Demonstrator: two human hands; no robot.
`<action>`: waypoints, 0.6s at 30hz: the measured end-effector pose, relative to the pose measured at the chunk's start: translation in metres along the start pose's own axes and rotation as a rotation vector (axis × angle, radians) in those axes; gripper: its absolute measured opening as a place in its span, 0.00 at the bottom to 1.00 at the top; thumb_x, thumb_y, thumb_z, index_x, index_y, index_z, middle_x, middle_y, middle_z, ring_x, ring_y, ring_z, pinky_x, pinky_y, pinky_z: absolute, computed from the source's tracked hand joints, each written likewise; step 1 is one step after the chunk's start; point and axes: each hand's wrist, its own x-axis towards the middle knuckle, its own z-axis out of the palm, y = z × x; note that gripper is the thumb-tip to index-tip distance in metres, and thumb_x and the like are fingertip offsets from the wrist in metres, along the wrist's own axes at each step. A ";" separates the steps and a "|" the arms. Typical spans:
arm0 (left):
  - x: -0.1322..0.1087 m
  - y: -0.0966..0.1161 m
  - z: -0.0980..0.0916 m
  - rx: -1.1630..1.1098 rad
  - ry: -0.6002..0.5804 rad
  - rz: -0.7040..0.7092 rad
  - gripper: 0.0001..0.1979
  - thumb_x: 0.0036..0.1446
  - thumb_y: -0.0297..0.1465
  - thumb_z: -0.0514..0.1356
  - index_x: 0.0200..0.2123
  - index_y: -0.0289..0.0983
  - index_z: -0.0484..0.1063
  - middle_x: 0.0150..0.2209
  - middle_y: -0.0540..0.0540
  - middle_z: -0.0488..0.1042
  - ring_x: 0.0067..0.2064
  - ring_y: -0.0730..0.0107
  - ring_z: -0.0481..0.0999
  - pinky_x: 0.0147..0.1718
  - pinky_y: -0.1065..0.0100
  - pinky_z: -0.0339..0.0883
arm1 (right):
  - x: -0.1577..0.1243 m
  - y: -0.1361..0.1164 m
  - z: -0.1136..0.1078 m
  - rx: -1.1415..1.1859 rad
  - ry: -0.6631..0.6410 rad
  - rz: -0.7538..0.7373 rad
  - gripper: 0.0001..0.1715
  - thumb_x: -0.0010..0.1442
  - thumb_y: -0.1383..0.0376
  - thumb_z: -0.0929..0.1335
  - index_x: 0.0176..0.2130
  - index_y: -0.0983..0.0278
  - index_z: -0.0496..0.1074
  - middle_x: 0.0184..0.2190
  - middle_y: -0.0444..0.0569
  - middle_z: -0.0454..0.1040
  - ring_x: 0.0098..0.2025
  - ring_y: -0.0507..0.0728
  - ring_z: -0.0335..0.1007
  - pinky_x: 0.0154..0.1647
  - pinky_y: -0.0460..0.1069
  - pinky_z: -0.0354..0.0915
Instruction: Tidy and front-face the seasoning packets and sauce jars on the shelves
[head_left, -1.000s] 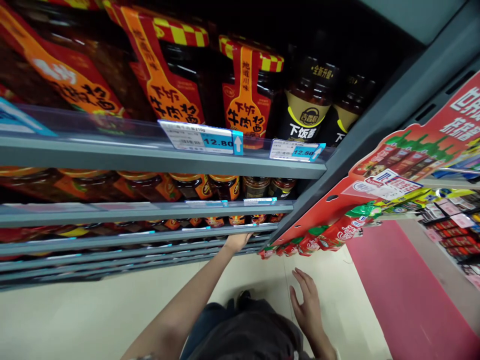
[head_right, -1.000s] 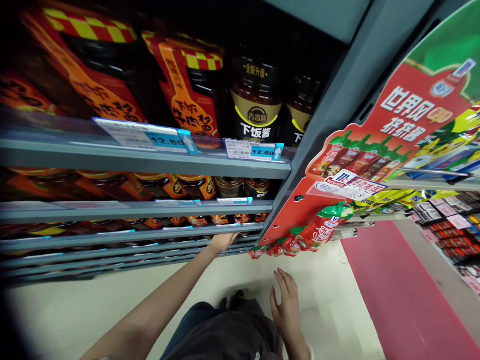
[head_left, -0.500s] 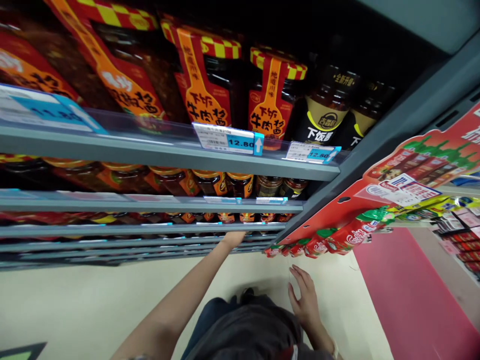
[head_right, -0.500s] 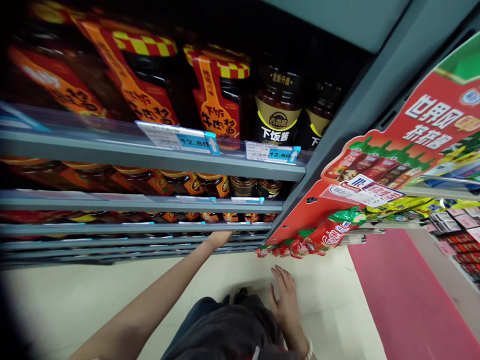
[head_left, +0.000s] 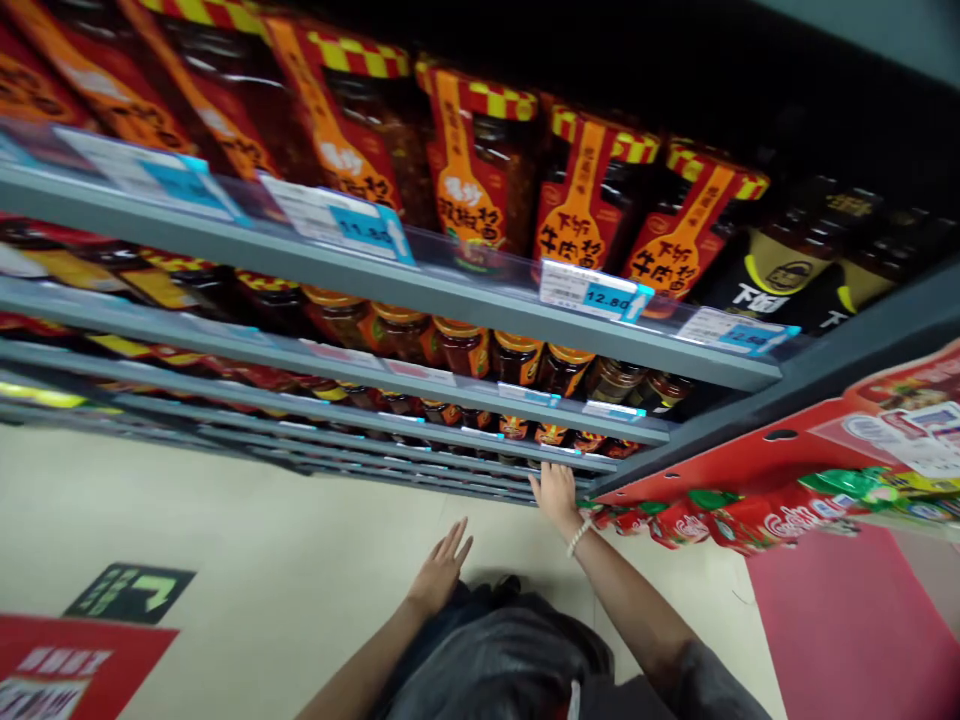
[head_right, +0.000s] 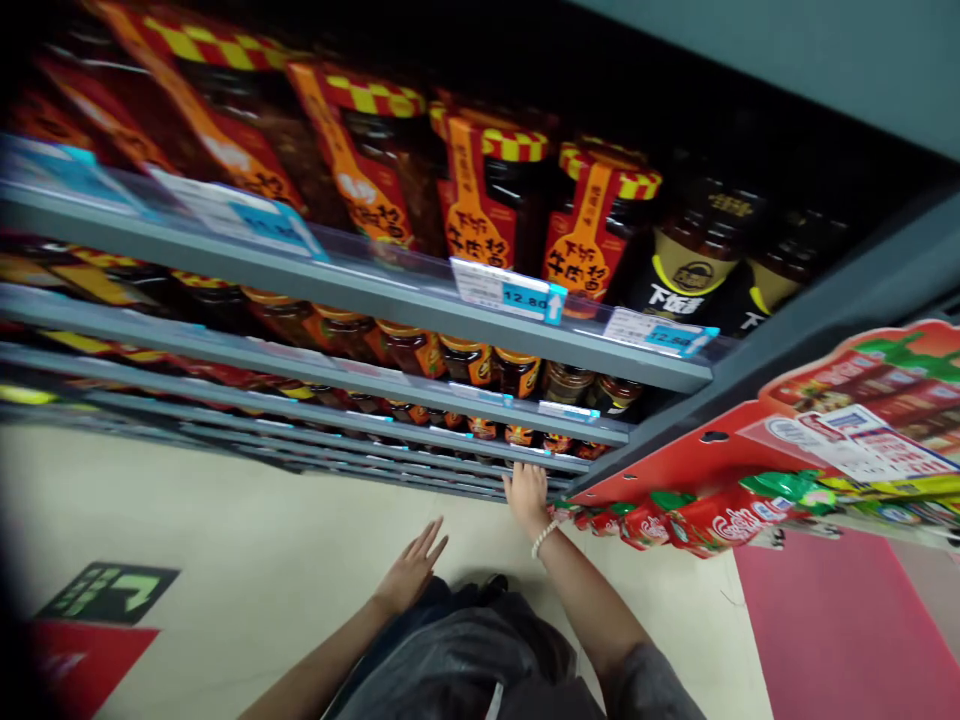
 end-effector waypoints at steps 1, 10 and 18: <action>-0.013 -0.006 0.012 0.009 -0.049 -0.060 0.33 0.55 0.19 0.49 0.65 0.36 0.58 0.68 0.36 0.36 0.70 0.57 0.38 0.65 0.58 0.47 | 0.012 -0.004 0.002 -0.012 -0.015 0.028 0.25 0.67 0.57 0.62 0.54 0.72 0.70 0.48 0.63 0.73 0.52 0.67 0.67 0.55 0.59 0.62; -0.067 -0.057 0.048 -0.149 -0.133 -0.321 0.30 0.58 0.20 0.51 0.64 0.37 0.60 0.69 0.34 0.35 0.69 0.53 0.36 0.64 0.58 0.48 | 0.052 0.006 0.013 -0.094 -0.132 0.094 0.24 0.68 0.56 0.63 0.52 0.70 0.73 0.50 0.62 0.72 0.54 0.68 0.67 0.60 0.59 0.55; 0.008 -0.072 -0.019 -0.202 0.230 -0.097 0.29 0.59 0.23 0.52 0.65 0.35 0.59 0.69 0.32 0.33 0.70 0.48 0.36 0.63 0.55 0.50 | 0.062 -0.021 0.015 -0.084 -0.182 -0.032 0.29 0.67 0.51 0.61 0.54 0.70 0.72 0.52 0.61 0.72 0.55 0.64 0.67 0.59 0.53 0.58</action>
